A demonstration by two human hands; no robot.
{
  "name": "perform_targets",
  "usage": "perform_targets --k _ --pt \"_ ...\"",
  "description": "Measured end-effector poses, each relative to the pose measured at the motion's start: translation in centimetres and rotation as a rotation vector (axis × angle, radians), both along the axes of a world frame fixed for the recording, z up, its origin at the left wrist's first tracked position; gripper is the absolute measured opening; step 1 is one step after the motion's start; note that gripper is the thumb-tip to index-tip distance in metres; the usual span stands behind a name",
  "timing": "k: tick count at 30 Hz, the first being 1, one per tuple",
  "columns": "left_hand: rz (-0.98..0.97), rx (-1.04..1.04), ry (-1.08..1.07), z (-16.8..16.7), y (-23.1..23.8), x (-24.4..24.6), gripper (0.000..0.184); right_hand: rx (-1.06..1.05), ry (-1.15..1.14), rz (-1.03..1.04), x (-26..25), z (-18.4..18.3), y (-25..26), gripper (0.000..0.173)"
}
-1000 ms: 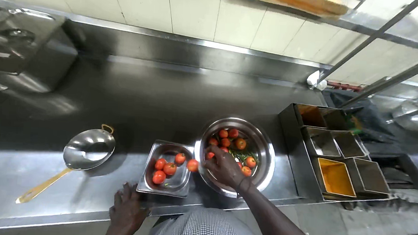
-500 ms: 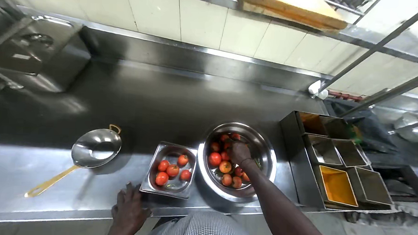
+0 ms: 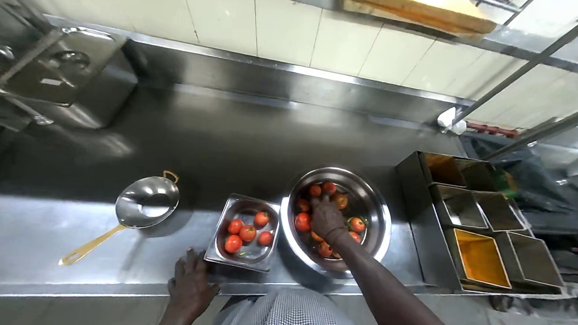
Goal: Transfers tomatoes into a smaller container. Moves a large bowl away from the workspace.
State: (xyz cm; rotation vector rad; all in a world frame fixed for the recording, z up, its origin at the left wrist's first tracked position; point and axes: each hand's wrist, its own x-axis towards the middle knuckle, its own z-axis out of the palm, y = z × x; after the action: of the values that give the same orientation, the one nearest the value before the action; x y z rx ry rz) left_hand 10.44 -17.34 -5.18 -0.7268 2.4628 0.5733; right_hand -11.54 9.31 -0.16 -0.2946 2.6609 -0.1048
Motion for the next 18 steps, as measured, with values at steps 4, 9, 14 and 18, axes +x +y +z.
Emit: perform_targets --k 4,9,14,18 --pt "0.004 0.020 0.017 0.1 -0.1 0.1 0.100 0.042 0.061 0.023 0.6 0.2 -0.2 0.059" --pt "-0.001 0.037 0.034 -0.2 -0.4 0.5 0.100 0.122 -0.070 -0.022 -0.8 0.9 0.1 0.056" --pt "-0.005 0.027 0.007 -0.1 -0.4 0.3 0.100 0.104 -0.084 -0.044 -1.2 0.8 0.5 0.063" --pt "0.000 0.015 -0.012 0.1 -0.4 0.2 0.100 0.111 -0.058 0.035 -0.3 0.1 0.9 0.061"
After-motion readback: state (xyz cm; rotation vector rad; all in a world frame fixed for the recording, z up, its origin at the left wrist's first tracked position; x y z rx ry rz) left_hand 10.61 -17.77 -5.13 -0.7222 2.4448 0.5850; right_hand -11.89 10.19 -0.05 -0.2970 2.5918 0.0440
